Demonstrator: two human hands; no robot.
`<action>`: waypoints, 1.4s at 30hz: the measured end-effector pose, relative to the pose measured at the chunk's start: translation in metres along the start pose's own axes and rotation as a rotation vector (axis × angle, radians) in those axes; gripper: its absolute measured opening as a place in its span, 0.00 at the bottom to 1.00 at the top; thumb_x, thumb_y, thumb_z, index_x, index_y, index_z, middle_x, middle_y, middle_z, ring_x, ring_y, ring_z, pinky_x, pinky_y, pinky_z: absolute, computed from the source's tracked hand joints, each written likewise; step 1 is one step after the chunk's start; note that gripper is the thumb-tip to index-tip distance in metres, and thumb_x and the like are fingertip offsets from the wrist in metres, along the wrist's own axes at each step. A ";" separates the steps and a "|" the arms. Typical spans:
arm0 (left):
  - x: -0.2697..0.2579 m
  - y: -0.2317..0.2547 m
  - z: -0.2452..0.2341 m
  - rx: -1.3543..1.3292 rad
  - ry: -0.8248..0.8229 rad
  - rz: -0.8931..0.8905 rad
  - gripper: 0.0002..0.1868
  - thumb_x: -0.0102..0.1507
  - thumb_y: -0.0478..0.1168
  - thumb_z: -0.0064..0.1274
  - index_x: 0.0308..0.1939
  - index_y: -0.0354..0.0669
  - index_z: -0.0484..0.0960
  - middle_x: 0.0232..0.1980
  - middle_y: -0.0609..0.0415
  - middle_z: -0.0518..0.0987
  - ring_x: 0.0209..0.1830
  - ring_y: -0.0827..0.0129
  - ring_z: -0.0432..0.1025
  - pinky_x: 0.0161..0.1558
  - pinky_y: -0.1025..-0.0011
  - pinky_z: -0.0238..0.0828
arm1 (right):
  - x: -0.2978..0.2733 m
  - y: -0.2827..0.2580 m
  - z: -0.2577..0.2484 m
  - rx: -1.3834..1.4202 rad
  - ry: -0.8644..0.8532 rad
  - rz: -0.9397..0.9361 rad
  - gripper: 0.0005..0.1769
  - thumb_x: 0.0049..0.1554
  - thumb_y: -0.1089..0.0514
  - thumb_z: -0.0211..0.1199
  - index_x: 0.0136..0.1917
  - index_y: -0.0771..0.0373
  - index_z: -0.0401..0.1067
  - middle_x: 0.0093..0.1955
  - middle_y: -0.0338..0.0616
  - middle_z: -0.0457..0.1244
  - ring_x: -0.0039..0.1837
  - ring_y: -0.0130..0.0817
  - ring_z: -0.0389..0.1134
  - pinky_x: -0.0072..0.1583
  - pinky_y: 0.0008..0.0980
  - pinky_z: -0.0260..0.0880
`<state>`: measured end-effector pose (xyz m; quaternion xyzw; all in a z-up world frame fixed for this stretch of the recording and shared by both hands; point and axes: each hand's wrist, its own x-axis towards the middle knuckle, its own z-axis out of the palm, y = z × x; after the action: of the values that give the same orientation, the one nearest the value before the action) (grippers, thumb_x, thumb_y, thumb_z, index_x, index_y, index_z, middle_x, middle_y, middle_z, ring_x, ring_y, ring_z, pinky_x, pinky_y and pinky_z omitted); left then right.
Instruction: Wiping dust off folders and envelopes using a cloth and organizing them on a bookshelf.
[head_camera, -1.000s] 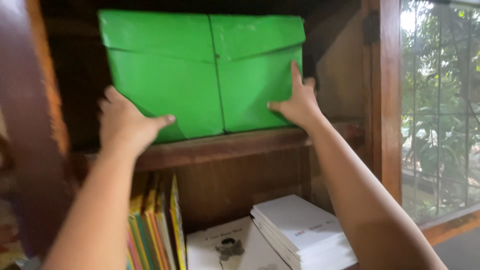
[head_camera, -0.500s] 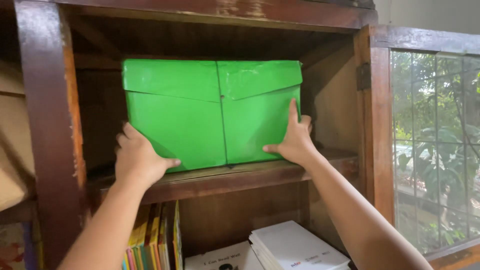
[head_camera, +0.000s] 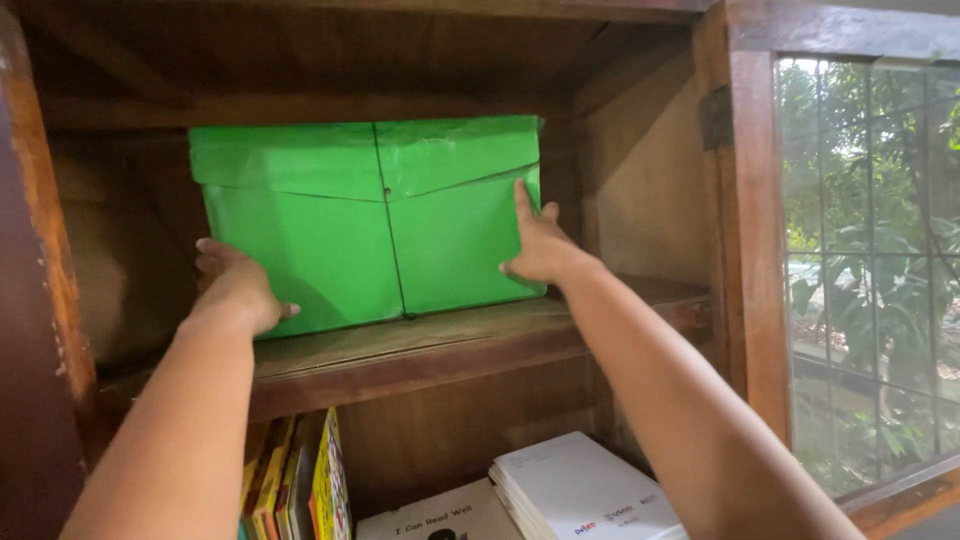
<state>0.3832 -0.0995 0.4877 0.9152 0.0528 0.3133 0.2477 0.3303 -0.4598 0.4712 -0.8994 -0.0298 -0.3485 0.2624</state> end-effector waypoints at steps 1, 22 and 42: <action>0.003 -0.004 0.002 0.001 -0.002 0.000 0.74 0.50 0.35 0.79 0.77 0.24 0.29 0.78 0.22 0.50 0.76 0.29 0.55 0.74 0.41 0.56 | 0.006 0.007 0.005 0.000 -0.001 0.002 0.77 0.46 0.60 0.81 0.85 0.51 0.22 0.77 0.84 0.35 0.74 0.82 0.52 0.71 0.65 0.61; 0.077 -0.043 0.037 -0.046 -0.042 -0.173 0.77 0.52 0.27 0.76 0.77 0.39 0.19 0.79 0.35 0.53 0.75 0.35 0.58 0.73 0.39 0.56 | 0.012 0.017 0.003 0.025 -0.186 -0.092 0.72 0.44 0.61 0.77 0.86 0.54 0.31 0.82 0.70 0.40 0.82 0.66 0.44 0.78 0.58 0.50; 0.001 -0.032 -0.014 0.000 -0.162 0.031 0.72 0.56 0.29 0.69 0.79 0.42 0.18 0.72 0.22 0.64 0.73 0.32 0.62 0.69 0.38 0.60 | 0.005 0.013 0.005 0.062 -0.260 -0.004 0.68 0.48 0.53 0.72 0.87 0.50 0.29 0.81 0.67 0.48 0.80 0.61 0.50 0.78 0.53 0.53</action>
<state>0.3775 -0.0656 0.4825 0.9383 0.0183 0.2421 0.2463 0.3403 -0.4694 0.4653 -0.9283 -0.0763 -0.2283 0.2834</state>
